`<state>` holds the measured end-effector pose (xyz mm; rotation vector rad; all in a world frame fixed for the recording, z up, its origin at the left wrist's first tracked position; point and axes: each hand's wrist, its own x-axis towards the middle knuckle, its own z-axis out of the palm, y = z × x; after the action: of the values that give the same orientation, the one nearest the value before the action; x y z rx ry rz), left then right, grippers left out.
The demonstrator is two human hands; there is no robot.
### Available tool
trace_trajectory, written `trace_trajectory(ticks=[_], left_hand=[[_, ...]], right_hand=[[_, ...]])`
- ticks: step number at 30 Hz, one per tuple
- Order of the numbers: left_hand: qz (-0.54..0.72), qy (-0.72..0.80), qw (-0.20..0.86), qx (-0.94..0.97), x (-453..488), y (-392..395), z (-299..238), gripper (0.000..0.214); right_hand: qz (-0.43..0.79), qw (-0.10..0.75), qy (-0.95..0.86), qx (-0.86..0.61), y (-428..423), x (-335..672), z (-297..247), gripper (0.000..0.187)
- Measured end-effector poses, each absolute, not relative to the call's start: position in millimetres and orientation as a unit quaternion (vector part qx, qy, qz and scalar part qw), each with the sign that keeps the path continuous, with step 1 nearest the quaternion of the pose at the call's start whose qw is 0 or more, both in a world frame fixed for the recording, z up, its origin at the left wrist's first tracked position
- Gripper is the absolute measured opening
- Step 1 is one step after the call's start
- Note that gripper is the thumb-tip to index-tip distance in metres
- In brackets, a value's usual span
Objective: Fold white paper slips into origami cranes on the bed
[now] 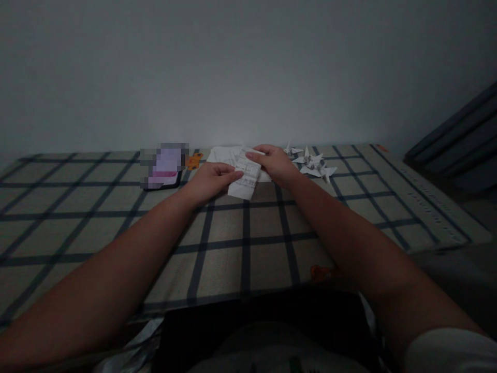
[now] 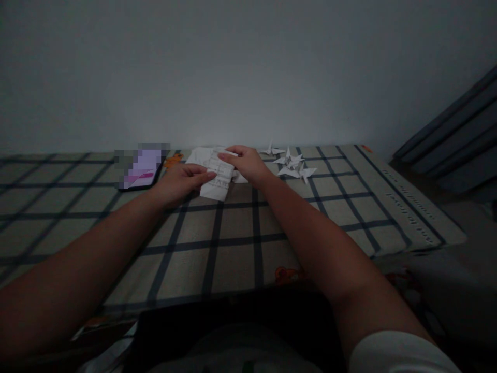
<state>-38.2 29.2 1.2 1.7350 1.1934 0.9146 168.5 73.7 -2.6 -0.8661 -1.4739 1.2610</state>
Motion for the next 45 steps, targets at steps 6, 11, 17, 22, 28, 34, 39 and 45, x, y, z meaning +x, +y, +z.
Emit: trace_trajectory(ticks=[6,11,17,22,28,34,39,45], left_hand=[[0.360,0.465,0.430,0.685,-34,25,3,0.034],[0.410,0.463,0.423,0.662,-35,26,2,0.034],[0.467,0.455,0.461,0.601,-35,29,1,0.038],[0.461,0.451,0.492,0.585,-35,28,1,0.037],[0.443,0.463,0.489,0.592,-37,30,-1,0.037],[0.480,0.455,0.475,0.580,-35,29,2,0.040],[0.481,0.458,0.452,0.595,-35,30,2,0.040],[0.493,0.474,0.440,0.582,-35,31,2,0.039]], right_hand=[[0.460,0.466,-0.655,-0.379,66,168,5,0.024],[0.528,0.470,-0.619,-0.343,66,163,3,0.024],[0.550,0.456,-0.608,-0.347,68,164,4,0.030],[0.545,0.483,-0.590,-0.349,68,163,3,0.038],[0.509,0.493,-0.593,-0.383,72,165,4,0.045],[0.578,0.438,-0.602,-0.334,67,164,3,0.035],[0.528,0.425,-0.627,-0.385,64,163,6,0.031],[0.519,0.421,-0.631,-0.394,62,163,9,0.029]])
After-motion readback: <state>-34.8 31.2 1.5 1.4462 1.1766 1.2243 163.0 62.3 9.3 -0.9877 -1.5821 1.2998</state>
